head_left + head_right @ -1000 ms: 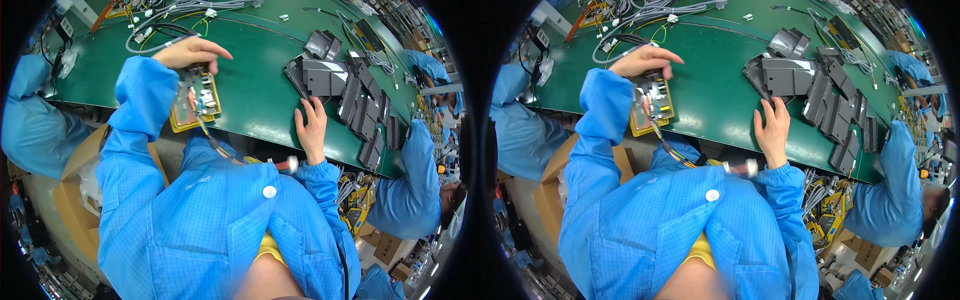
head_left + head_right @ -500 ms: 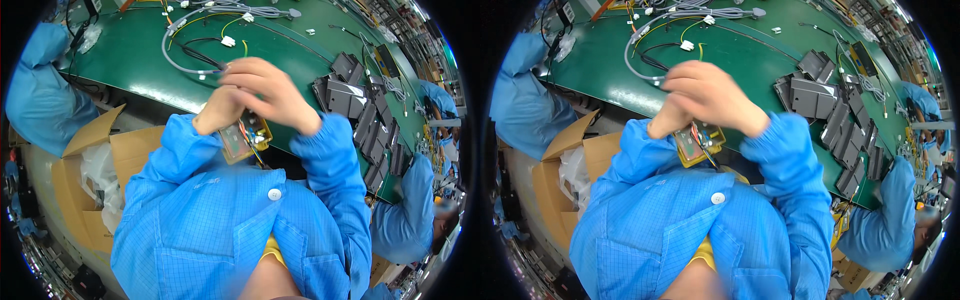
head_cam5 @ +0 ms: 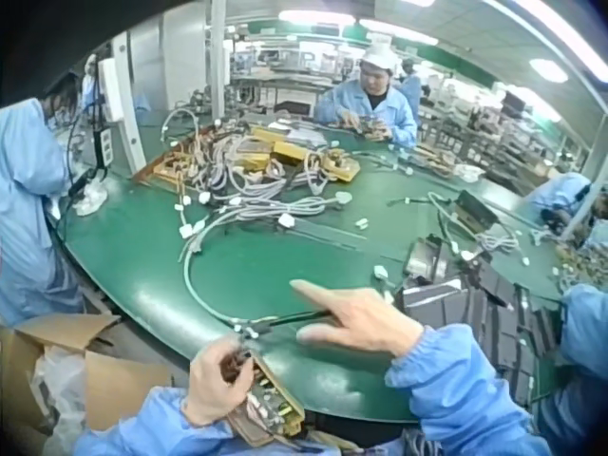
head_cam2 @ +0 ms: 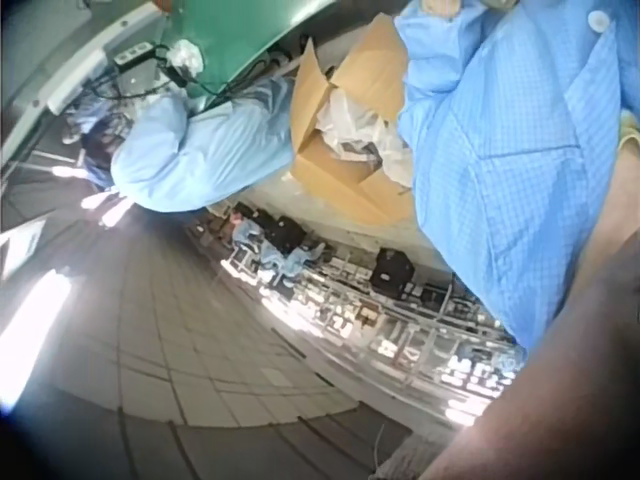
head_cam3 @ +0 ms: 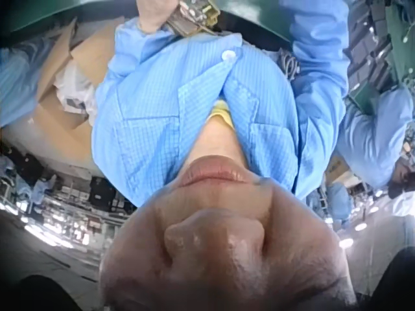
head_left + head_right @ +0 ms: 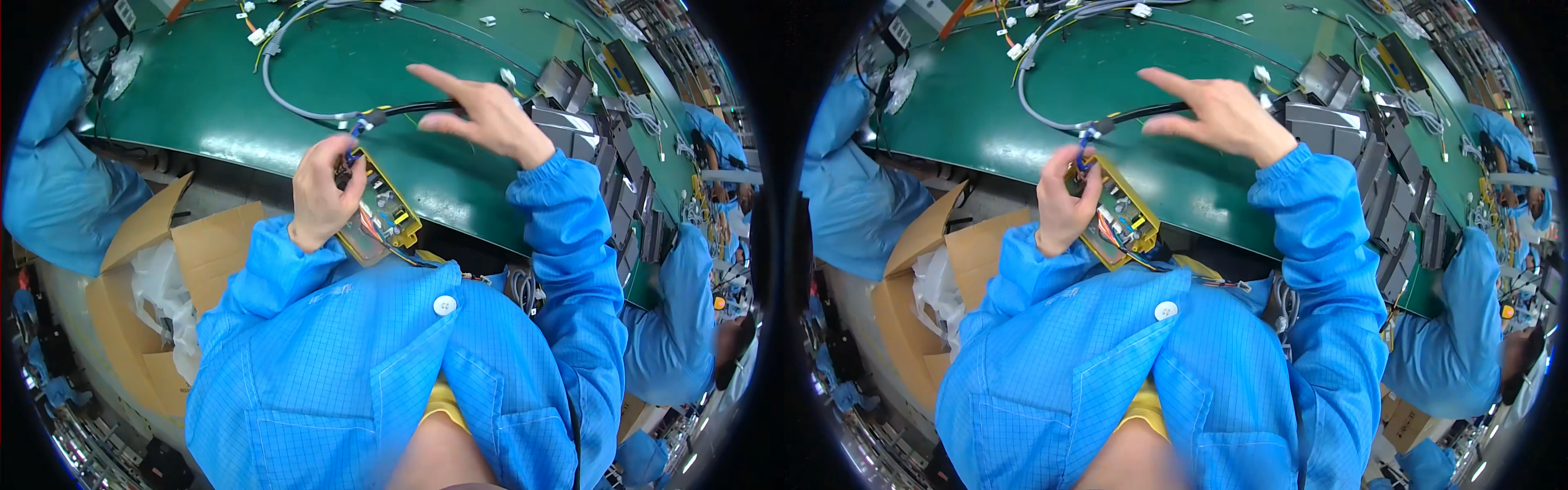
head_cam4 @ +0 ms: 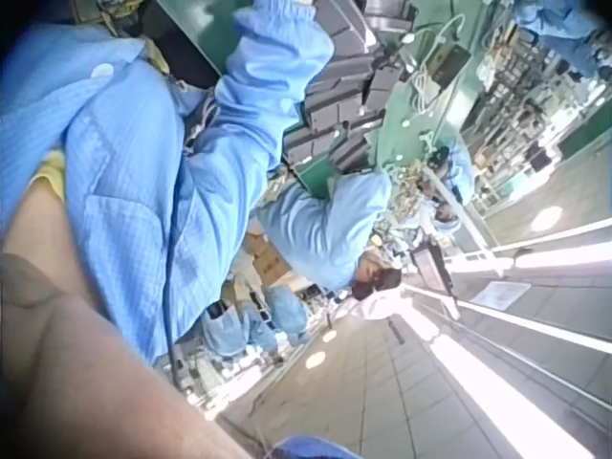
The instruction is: Assembling electronic components by connecting wire harnesses to circuit boards and fitting them into plastic housings.
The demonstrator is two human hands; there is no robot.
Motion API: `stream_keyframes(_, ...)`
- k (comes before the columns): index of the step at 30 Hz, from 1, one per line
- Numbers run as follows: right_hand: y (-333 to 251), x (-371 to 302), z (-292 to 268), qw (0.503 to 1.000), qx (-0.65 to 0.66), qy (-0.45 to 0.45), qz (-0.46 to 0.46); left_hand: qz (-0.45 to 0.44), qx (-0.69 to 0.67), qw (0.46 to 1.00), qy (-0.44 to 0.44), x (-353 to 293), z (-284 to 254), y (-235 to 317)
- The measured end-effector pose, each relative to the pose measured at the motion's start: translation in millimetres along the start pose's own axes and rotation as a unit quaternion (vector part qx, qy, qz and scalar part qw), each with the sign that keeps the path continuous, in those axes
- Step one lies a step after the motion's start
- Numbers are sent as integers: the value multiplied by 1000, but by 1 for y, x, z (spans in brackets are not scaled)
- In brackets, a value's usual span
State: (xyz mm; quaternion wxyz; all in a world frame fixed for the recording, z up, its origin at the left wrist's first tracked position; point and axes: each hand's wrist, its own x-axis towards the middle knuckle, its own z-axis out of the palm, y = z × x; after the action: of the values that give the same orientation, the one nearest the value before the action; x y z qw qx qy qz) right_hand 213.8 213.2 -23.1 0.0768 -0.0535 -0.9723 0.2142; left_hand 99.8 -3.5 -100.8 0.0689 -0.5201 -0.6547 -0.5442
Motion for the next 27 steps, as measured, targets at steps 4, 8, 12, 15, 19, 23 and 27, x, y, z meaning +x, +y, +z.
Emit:
stream_keyframes(4, -15, 13, 16, 997, -67, -17, -35, -110, -53, 990, -78, 5, 0, 1)
stream_keyframes(8, -17, 49, 39, 977, -62, 85, -187, -51, -79, 982, -161, 18, 0, -8)
stream_keyframes(12, 2, 55, 51, 975, 131, 25, -177, -4, -96, 985, -146, 36, 3, -12)
stream_keyframes(15, -1, 41, 27, 981, 52, 59, -177, 22, -93, 982, -164, 52, -1, -4)
stream_keyframes(19, -19, 13, -18, 948, -136, 168, -232, 106, -89, 975, -175, 77, 14, 4)
stream_keyframes(23, -6, -15, -6, 997, 15, -4, -81, 84, -64, 968, -227, 64, 28, 1)
stream_keyframes(27, -2, -14, -11, 977, 120, -166, 63, 44, -48, 976, -209, 47, 32, -8)
